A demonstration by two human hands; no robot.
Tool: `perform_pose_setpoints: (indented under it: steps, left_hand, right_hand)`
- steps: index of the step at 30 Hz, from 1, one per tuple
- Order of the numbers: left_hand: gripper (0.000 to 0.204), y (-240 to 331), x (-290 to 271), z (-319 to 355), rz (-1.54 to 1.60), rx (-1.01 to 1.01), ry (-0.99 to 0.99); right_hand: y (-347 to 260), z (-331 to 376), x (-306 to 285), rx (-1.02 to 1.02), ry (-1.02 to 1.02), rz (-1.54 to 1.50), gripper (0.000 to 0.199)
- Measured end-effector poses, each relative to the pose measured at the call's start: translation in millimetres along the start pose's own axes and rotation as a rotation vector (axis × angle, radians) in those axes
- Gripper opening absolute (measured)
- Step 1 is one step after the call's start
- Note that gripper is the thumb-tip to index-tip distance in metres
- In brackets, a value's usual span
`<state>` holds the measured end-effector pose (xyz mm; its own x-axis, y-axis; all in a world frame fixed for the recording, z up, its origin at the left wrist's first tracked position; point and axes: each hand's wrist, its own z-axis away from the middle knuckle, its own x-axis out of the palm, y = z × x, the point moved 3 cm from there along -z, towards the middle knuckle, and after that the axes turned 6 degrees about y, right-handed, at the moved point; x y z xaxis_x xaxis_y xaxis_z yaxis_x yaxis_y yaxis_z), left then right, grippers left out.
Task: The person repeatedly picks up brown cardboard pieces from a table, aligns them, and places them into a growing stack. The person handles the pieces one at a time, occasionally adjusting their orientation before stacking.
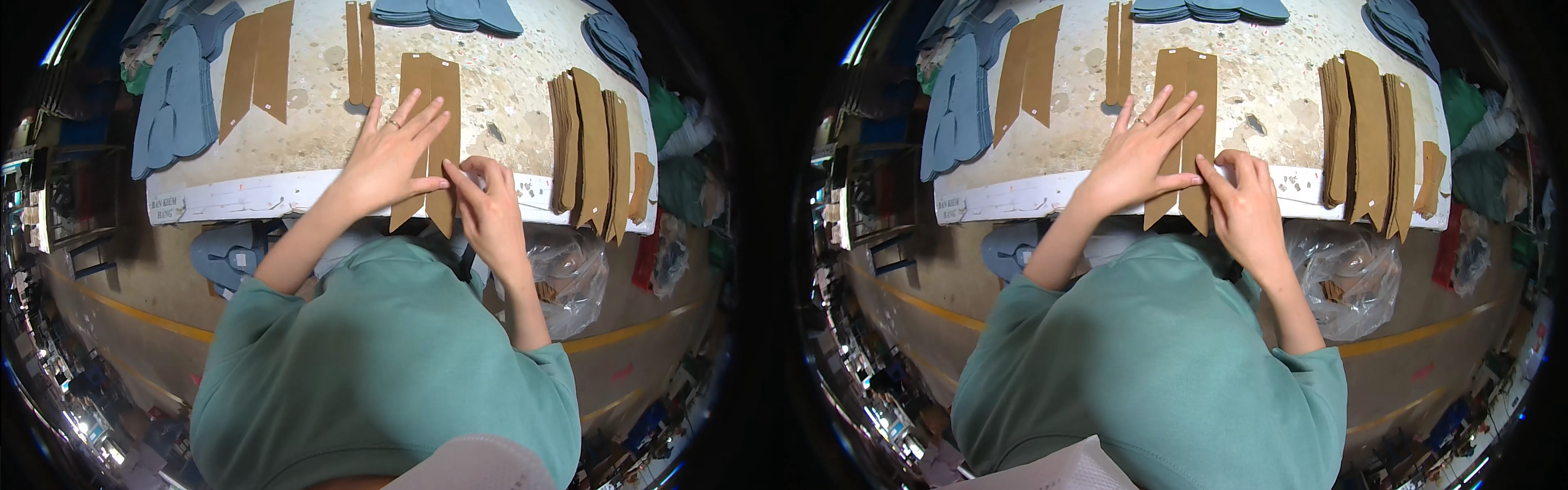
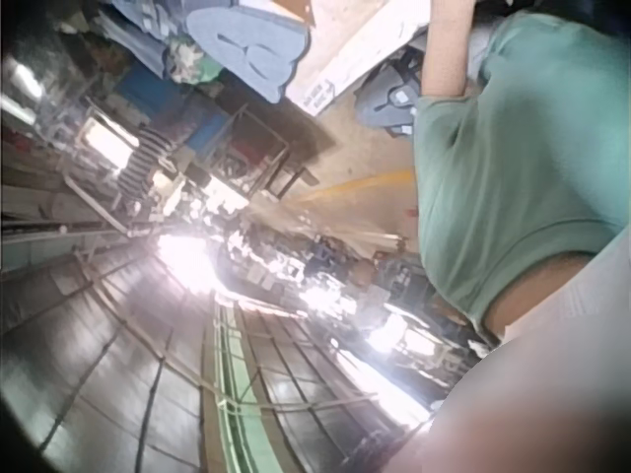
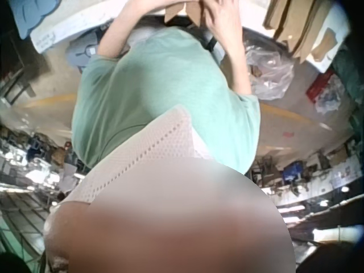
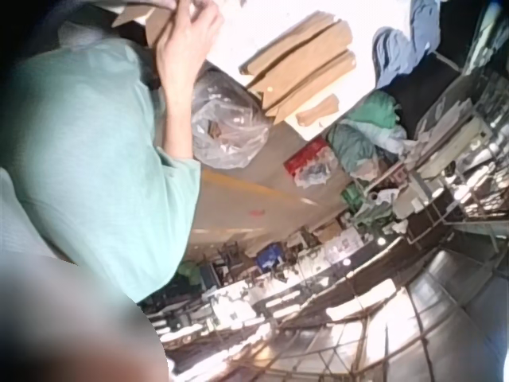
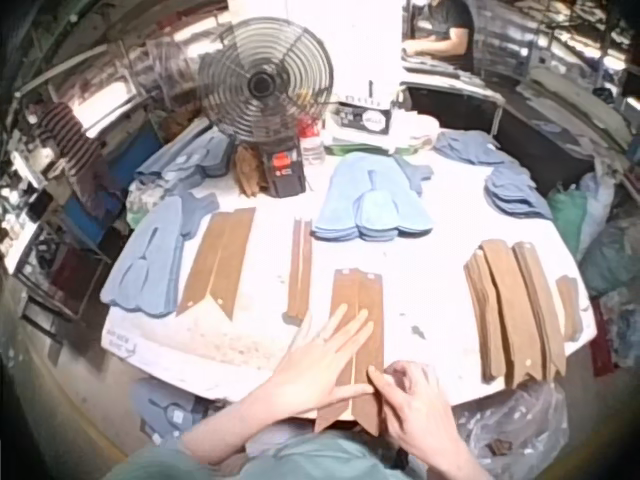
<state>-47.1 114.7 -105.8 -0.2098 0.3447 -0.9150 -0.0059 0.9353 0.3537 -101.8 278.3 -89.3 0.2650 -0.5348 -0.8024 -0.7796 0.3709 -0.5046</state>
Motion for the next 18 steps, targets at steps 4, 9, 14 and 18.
perform_pose_setpoints:
  steps: [4, 9, 14, 18]
  left_hand:
    - [0.102, -7.7, 3.5, -8.3, -0.055, 0.026, -0.077]
    - [0.106, -7.9, 6.2, -6.3, -0.048, 0.011, -0.08]
    - [0.107, -9.2, 7.1, -6.3, -0.045, 0.012, -0.062]
    - [0.108, -8.9, 8.2, -5.9, -0.027, 0.022, -0.048]
  right_hand:
    - [-3.6, -11.8, 13.6, 0.057, -0.026, 0.184, 0.048]
    - [-3.8, -22.7, 23.2, 0.043, 0.026, 0.238, 0.05]
    - [-13.2, -5.0, 14.2, 0.055, 0.018, 0.304, 0.053]
    - [1.8, -25.3, 24.0, 0.157, 0.055, 0.275, 0.054]
